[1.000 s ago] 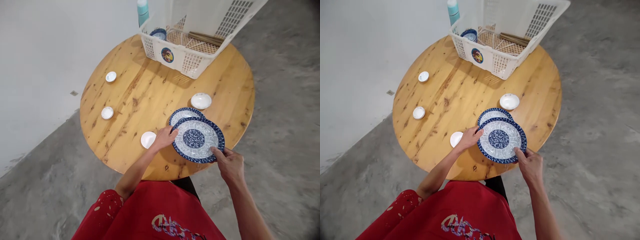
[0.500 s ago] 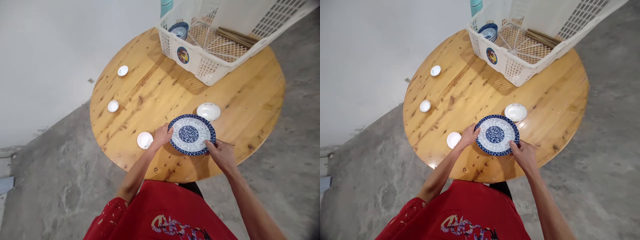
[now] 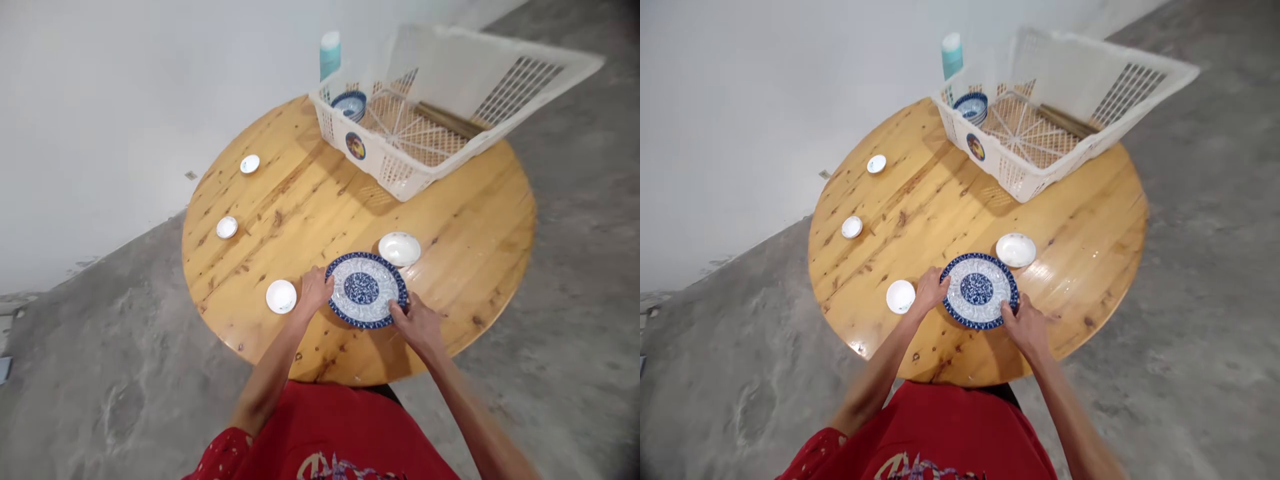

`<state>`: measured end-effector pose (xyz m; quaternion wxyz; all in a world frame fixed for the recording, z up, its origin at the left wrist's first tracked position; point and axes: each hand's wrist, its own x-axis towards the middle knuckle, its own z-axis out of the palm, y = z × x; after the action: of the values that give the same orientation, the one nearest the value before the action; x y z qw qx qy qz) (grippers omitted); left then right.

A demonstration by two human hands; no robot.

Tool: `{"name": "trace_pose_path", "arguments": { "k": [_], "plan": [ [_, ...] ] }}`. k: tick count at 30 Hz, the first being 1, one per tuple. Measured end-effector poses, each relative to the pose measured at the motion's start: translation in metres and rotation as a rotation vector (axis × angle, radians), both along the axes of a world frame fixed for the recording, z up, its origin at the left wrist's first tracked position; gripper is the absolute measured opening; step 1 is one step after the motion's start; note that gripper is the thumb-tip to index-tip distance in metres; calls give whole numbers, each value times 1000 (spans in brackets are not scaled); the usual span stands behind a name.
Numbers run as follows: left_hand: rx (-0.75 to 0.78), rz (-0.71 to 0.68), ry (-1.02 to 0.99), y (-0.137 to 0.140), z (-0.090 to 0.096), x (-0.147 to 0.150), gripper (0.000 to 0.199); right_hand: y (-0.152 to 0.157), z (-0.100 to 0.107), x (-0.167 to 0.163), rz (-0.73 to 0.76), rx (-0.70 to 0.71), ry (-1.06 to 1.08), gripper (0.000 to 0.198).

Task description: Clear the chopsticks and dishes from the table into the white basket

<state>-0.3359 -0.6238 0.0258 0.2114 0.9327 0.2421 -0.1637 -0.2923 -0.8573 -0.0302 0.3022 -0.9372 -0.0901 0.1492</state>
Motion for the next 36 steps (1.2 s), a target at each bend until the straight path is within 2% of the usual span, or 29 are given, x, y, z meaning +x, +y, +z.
{"name": "trace_pose_path", "arguments": {
  "k": [14, 19, 26, 29, 31, 36],
  "plan": [
    [-5, 69, -7, -4, -3, 3, 27, -3, -12, 10, 197, -135, 2, 57],
    [18, 5, -36, -2, -4, 5, 28, -7, -12, 11, 164, -106, -12, 58],
    [23, 27, -99, -1, -15, 1, 36, -6, -13, -1, 40, -70, -6, 68],
    [-17, 66, -164, 0, -16, -6, 46, -6, -10, -7, 1, -15, 13, 71],
    [-95, 85, -173, 2, -18, -10, 52, -6, -9, -10, -14, 57, 45, 72],
    [-360, 123, -102, 10, -31, -6, 44, 2, -15, -9, -58, 305, 291, 62]
  ]
}}
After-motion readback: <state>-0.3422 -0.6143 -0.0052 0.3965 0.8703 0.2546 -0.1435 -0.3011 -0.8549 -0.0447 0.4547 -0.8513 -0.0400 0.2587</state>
